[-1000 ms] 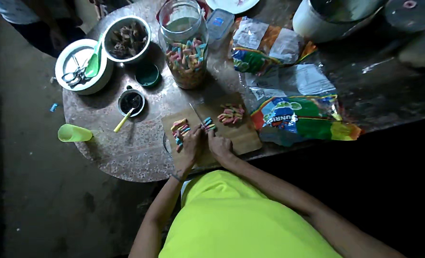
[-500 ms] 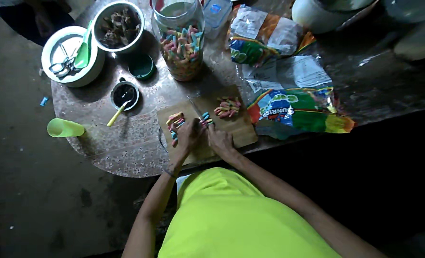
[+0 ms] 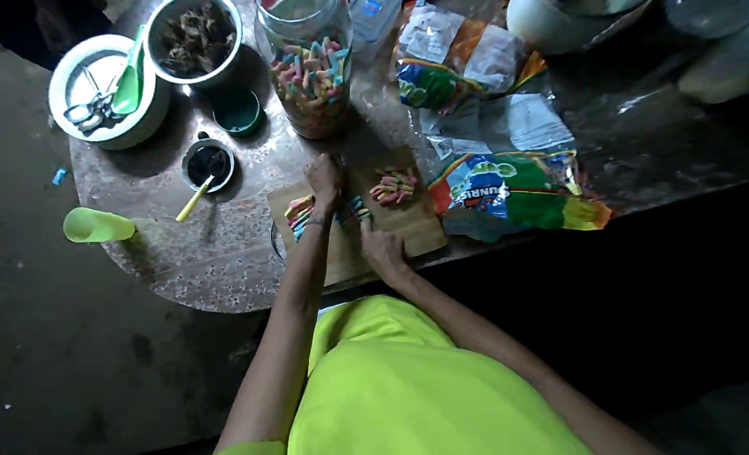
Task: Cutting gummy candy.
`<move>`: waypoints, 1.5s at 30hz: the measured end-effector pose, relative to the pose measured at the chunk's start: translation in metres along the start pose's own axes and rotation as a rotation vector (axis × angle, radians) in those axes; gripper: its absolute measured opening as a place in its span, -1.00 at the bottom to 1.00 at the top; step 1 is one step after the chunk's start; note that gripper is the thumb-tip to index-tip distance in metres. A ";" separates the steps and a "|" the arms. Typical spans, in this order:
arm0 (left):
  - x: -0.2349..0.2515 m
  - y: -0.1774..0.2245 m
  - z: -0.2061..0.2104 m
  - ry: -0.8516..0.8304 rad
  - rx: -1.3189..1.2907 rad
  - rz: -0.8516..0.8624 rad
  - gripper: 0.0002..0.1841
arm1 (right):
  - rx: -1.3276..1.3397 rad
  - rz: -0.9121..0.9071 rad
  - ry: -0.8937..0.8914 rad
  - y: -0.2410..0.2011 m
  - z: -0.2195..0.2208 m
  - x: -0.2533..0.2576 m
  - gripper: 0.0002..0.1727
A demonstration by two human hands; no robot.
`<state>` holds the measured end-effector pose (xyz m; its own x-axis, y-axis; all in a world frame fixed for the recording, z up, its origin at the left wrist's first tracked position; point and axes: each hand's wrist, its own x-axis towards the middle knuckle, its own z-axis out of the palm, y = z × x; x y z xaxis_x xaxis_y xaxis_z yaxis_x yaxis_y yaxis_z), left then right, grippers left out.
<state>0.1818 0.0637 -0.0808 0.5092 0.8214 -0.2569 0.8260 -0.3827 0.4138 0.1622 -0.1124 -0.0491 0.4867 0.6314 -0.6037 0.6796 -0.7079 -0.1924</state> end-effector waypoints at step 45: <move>-0.127 -0.071 0.031 0.131 -0.156 0.438 -0.76 | 0.037 0.008 -0.113 -0.006 -0.009 -0.007 -0.49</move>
<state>0.0658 -0.0266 -0.1048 0.7580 0.6475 0.0787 0.4896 -0.6445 0.5873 0.1595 -0.1096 -0.0362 0.4255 0.5873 -0.6885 0.6542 -0.7253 -0.2144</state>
